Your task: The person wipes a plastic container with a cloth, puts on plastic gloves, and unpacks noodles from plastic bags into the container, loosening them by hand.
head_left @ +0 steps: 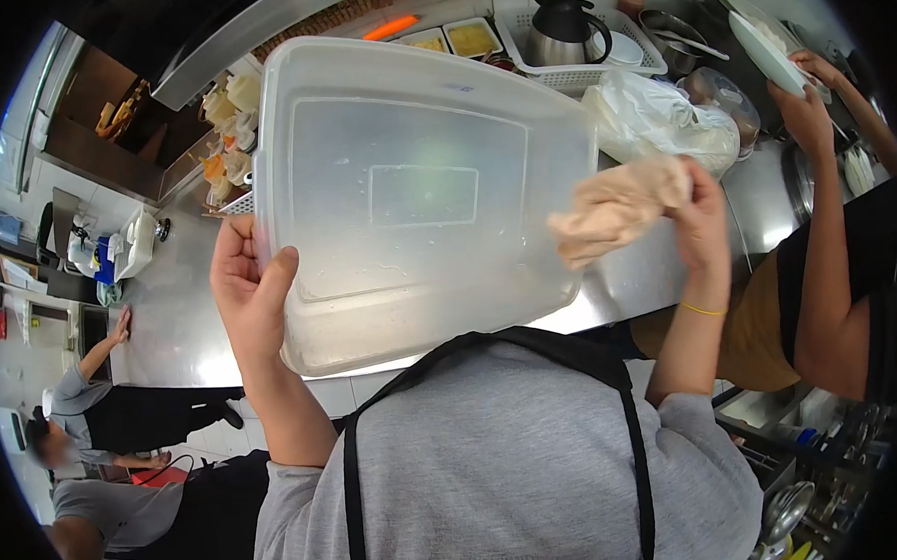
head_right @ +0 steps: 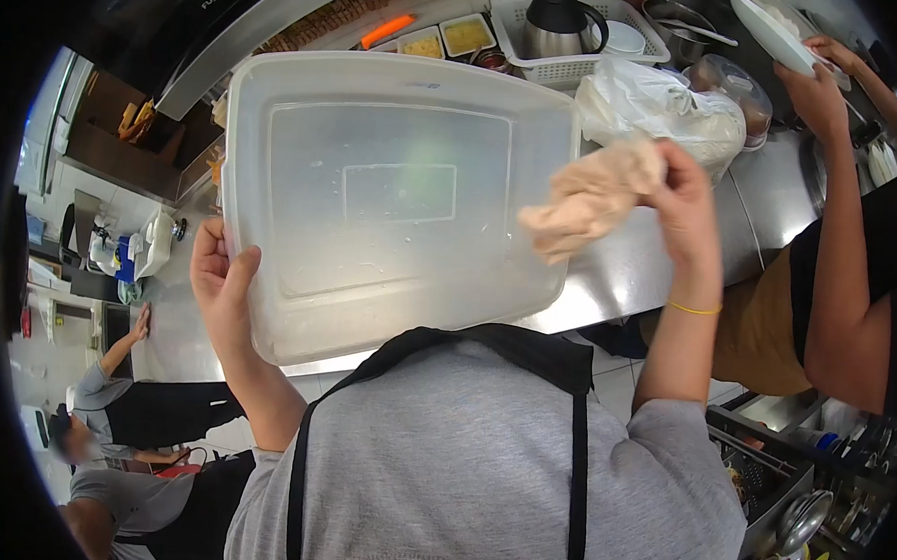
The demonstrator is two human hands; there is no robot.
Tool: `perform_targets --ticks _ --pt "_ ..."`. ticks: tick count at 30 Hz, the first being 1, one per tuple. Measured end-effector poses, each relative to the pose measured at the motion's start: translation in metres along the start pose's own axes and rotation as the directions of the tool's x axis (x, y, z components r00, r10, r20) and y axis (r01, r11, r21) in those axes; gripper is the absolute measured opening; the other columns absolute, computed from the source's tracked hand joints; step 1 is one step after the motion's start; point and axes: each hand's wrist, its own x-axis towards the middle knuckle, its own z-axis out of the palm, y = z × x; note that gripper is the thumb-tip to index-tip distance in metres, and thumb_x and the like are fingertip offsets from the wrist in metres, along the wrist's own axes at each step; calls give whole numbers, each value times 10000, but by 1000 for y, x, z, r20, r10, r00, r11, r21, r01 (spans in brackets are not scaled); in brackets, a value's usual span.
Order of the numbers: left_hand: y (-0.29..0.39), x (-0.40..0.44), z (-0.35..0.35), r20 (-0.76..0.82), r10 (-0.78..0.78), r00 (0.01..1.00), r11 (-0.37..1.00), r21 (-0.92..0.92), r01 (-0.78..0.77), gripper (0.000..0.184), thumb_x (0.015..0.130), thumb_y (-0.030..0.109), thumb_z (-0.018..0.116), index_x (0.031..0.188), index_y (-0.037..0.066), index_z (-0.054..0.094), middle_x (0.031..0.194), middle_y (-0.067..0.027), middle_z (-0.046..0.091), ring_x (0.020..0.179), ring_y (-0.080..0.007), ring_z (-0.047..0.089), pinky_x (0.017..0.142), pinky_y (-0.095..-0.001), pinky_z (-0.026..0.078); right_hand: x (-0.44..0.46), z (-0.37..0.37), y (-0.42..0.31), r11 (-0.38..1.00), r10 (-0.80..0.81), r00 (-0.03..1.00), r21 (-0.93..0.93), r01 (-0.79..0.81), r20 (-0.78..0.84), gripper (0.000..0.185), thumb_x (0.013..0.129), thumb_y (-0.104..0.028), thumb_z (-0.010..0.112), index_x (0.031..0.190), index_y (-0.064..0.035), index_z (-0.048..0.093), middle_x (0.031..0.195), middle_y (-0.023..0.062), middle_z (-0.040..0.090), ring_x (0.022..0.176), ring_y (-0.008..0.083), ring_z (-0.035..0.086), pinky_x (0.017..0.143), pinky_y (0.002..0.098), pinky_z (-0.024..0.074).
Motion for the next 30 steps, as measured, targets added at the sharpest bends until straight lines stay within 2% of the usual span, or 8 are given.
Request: perform_targets --ticks 5,9,15,18,20,25,29,30 --pt "-3 2 0 24 19 1000 1000 22 -19 175 717 -18 565 860 29 475 715 16 511 603 -9 433 587 -144 352 -16 -69 -8 983 -32 985 -182 0 -171 192 769 -98 625 950 -70 571 896 -15 579 790 64 552 674 214 465" --pt "-6 3 7 24 39 999 999 -2 -39 176 714 -18 567 853 35 472 711 21 502 597 -6 417 582 -140 343 -27 -39 12 988 54 980 -133 -80 -190 173 761 -28 574 932 -52 561 887 1 574 790 77 545 679 211 453" --pt "-4 2 14 62 31 998 1000 -3 -31 186 713 -8 579 854 39 467 710 26 494 599 -6 403 583 -139 332 -9 66 62 796 10 918 -559 233 397 203 751 30 508 914 -48 600 852 62 554 834 192 568 728 276 463" --pt "1 -1 17 65 67 996 997 18 -69 189 712 -2 588 847 43 463 706 32 483 595 -4 386 567 -139 317 -9 80 100 624 -58 858 -653 430 510 206 737 32 522 904 -56 606 883 76 564 833 231 566 713 310 465" --pt "3 -4 17 63 92 994 995 36 -95 190 711 0 592 842 45 461 701 36 474 589 -2 375 556 -138 309 -12 87 105 701 -19 865 -610 369 502 204 738 5 540 910 -73 617 895 54 576 844 235 566 720 331 465" --pt "7 -5 18 65 116 991 989 86 -121 180 718 0 590 830 48 456 683 48 444 566 5 342 514 -133 280 -19 89 107 460 217 793 -776 432 570 171 754 -51 547 893 -89 639 882 51 591 830 241 569 711 331 465" --pt "8 -7 22 70 152 986 981 108 -159 176 717 -11 581 826 47 456 676 49 442 557 8 336 507 -130 274 -13 81 106 602 188 802 -712 363 567 146 754 -49 540 857 -67 641 861 68 596 797 227 572 698 305 461" --pt "9 -7 23 74 144 987 982 117 -152 175 715 -16 578 824 46 456 673 48 442 555 8 335 507 -131 275 -10 79 89 700 174 873 -681 215 455 137 748 -43 532 841 -45 632 839 71 594 785 205 569 703 289 453"
